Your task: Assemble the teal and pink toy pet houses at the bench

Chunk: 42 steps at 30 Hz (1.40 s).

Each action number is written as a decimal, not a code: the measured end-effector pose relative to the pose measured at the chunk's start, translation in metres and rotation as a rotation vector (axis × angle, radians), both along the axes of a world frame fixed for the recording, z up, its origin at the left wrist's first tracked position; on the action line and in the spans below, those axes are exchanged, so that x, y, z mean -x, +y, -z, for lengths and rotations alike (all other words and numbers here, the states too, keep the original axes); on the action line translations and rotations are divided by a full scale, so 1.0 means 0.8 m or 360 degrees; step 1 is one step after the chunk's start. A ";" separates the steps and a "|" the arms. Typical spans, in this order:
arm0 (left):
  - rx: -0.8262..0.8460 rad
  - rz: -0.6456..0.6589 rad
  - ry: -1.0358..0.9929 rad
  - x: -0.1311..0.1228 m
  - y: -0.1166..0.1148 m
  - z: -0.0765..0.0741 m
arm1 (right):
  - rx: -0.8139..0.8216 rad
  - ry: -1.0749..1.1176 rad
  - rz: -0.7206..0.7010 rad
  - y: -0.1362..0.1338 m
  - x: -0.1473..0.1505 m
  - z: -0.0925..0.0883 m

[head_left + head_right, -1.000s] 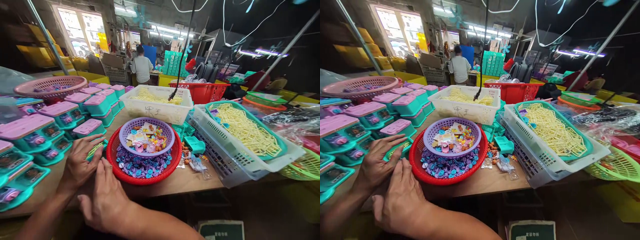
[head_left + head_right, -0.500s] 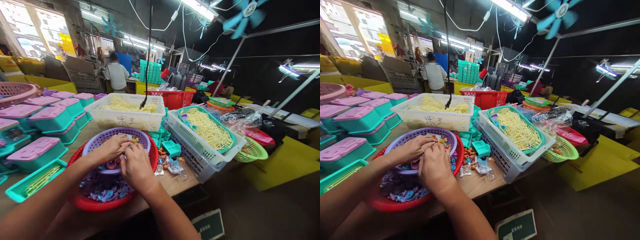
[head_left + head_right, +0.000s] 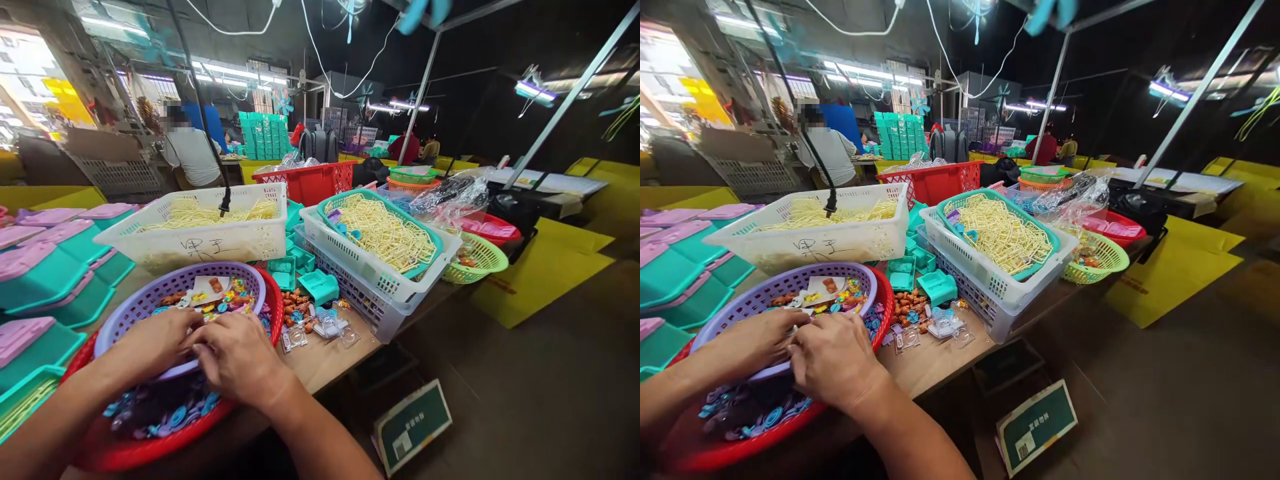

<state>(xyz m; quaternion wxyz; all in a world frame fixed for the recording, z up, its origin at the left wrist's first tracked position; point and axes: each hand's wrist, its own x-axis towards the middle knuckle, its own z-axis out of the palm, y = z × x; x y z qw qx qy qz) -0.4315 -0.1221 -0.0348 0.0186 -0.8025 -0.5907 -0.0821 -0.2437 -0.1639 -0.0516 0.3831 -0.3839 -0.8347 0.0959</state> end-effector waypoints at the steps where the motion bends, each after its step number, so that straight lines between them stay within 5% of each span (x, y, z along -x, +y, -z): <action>1: 0.0057 0.0004 0.0098 -0.006 -0.001 -0.005 | -0.0014 0.0106 -0.0008 0.009 -0.010 0.000; 4: -0.0096 0.0019 0.0197 -0.040 -0.006 -0.019 | 0.0022 0.0319 0.0243 0.055 -0.052 0.005; 7: -0.0351 0.0302 0.0014 -0.090 -0.016 -0.019 | 0.0117 -0.0137 0.0481 0.121 -0.092 0.022; 12: -0.0105 0.0549 0.0061 -0.131 -0.021 0.000 | 0.0097 -0.0562 0.0121 0.191 -0.114 0.058; 21: 0.0060 0.0570 0.0185 -0.122 -0.023 0.000 | 0.0079 -0.0758 0.0381 0.199 -0.079 0.074; 29: 0.0029 0.0594 0.0194 -0.131 -0.033 -0.008 | 0.0074 -0.0904 0.0274 0.215 -0.049 0.066; 38: -0.0141 0.0615 0.0248 -0.125 -0.031 -0.003 | -0.0426 -0.1088 -0.0237 0.219 -0.091 0.071; 42: -0.0164 0.0641 0.0244 -0.123 -0.031 0.000 | -0.0487 -0.1169 -0.0260 0.233 -0.098 0.082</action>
